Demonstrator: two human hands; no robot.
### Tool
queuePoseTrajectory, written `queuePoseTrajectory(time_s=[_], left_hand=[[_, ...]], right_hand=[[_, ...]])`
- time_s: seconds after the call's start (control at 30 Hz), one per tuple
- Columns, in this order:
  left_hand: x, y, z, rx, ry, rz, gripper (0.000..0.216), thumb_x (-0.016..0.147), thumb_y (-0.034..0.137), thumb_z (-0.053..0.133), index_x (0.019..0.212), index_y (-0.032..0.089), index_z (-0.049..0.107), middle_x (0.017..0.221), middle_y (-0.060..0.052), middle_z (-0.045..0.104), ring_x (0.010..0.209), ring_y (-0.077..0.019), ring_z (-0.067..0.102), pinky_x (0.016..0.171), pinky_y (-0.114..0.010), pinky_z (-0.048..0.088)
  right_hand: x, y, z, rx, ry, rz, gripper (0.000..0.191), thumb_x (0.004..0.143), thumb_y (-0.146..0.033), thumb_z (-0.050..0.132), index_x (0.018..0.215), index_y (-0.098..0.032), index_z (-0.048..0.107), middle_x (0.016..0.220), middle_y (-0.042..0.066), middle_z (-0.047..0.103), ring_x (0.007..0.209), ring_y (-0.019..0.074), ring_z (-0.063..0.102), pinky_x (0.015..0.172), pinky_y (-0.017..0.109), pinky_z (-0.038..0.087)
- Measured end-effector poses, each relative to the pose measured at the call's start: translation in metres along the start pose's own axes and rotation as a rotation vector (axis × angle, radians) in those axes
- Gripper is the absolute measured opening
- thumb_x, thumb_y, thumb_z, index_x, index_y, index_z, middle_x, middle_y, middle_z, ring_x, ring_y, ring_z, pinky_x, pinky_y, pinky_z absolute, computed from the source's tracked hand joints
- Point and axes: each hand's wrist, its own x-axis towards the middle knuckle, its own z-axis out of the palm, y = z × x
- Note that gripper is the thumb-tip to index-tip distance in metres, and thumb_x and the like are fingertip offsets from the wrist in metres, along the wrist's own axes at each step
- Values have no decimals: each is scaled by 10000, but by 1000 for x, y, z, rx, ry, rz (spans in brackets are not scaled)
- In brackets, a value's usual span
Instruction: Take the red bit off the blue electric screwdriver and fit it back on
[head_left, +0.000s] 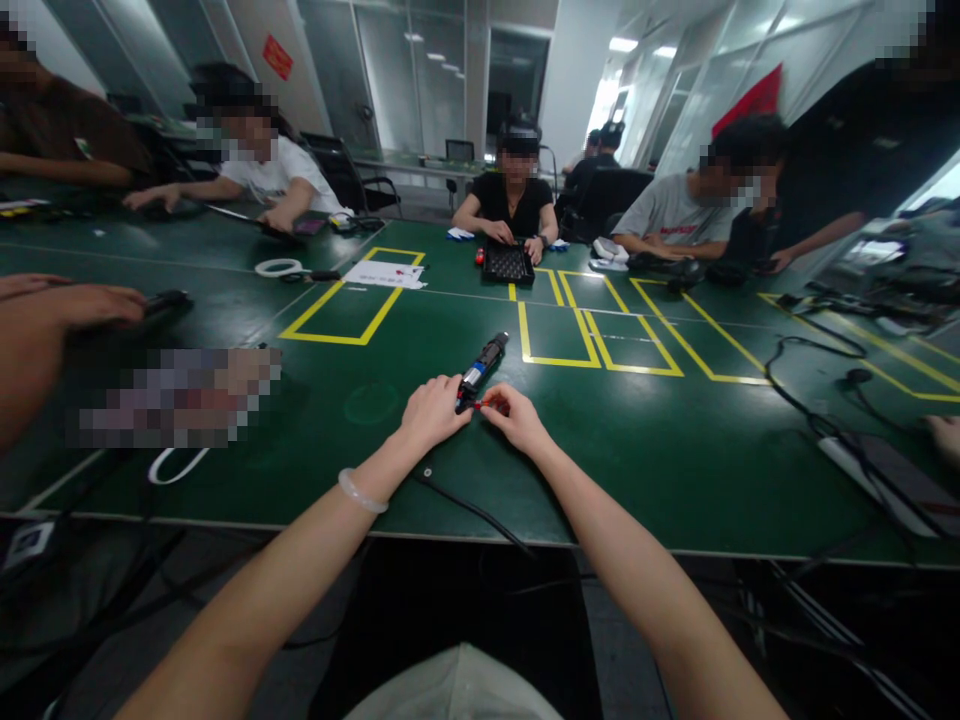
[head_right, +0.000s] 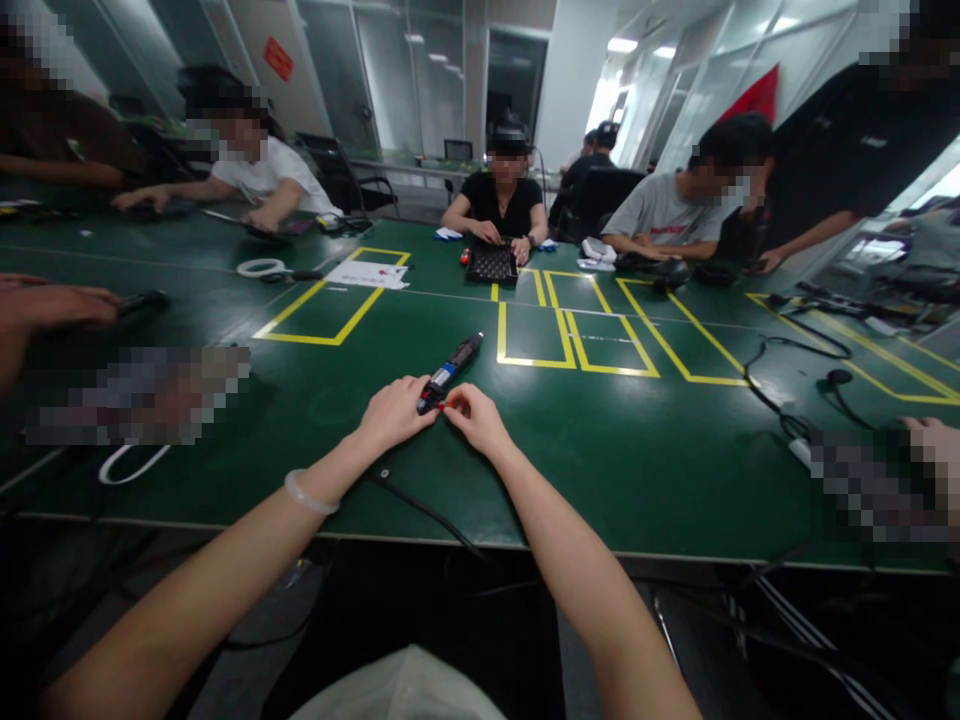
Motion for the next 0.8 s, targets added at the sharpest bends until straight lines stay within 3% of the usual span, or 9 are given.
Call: queuePoseTrajectory(time_s=[0.3,0.57,0.8], left_hand=[[-2,3,1,-25,-18,156,597,897,444,571,1414,168,456,1293,-170,595,1109,-314,598,903,-405,442],[-3,6,1,-16,-11,134,655,891,512,590,1414,144,449,1287,-171,595,1130,-306,595,914,-387,458],[-1,8,2,-54,-13,79,472,966,426,494,1364,173,486,1312,-153,588,1136,-284,600,910,-382,467]], right_hand=[[-1,3,4,-227,-38,-49,33,852,-192,635,873,-206,615,928,21,577,763,155,549,746,283,454],[0,4,3,-278,13,-107,53,887,-211,654,862,-187,694,949,54,649,798,163,604,780,285,475],[-1,2,-1,-205,44,-133,109,911,-263,626,919,-195,711,924,54,712,802,175,629,757,291,486]])
